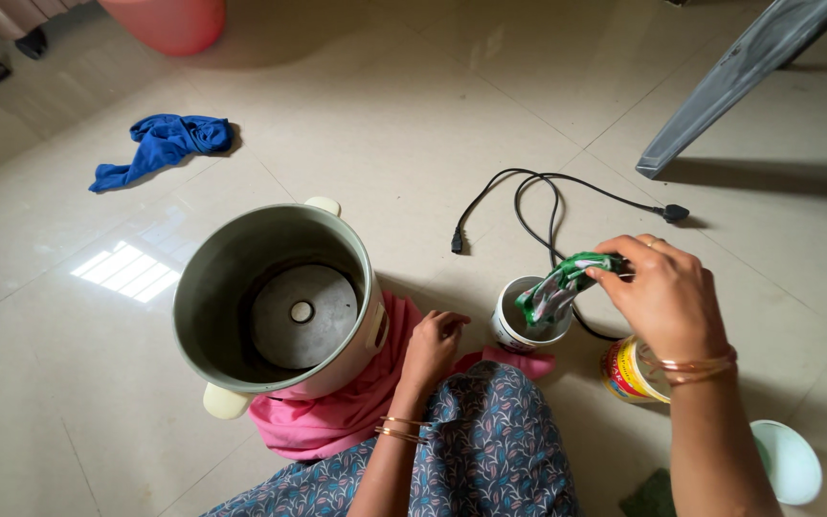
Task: The person sits on the floor and cleans the inside of a white appliance pot using a patterned cloth. They repeatedly dip the cloth into a small white cup of water, wring it out, and wipe the interior surfaces of the pot.
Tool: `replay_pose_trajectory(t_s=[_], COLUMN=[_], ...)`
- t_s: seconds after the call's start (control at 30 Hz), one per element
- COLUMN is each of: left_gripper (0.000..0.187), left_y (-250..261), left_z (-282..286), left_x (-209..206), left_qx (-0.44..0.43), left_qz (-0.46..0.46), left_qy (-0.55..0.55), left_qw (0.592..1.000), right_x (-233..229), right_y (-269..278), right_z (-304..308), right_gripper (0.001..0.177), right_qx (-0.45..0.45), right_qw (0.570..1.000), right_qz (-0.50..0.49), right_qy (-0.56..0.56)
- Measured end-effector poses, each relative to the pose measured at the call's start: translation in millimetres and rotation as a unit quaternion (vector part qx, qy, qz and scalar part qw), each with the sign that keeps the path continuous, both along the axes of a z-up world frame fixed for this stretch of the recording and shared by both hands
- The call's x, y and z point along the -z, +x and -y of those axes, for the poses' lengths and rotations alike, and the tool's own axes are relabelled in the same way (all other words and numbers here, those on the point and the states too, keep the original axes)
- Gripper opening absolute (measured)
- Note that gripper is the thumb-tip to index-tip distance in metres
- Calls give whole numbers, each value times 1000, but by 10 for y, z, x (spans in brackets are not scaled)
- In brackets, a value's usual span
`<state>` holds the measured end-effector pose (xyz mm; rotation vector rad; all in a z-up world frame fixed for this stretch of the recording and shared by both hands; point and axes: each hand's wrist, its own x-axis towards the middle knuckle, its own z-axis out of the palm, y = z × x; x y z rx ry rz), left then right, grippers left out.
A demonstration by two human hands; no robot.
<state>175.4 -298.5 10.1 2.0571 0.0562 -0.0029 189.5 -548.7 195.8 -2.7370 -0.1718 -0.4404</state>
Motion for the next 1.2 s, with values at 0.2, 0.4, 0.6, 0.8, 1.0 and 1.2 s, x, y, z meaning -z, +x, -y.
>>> replay_pose_trajectory(t_s=[0.2,0.4,0.6,0.8,1.0,1.2], left_gripper=[20,20,20,31,76,88], left_y=[50,89,205,321,482,488], left_z=[-59,-55,82,395,830,1222], left_x=[76,120,84,66,254,212], left_qx=[-3,9,28,84,144,102], left_qz=[-7,-5,1,26,35,60], left_qy=[3,-8,17,30,69,86], left_qw=[1000,1000,999,996,986,989], right_x=[873,2556,3368,2440,954,356], right_y=[281,841,1107,864,362,65], right_z=[65,-105,-173,-150,-30,16], right_gripper=[26,27,25,24,31,25], right_qx=[-15,-3,2,21,51,43], right_qw=[996,940,917,931,980,980], right_qz=[-91,-330,-355,-353,-192,-59], right_qy=[-20,-80,-181,-93,-9,185])
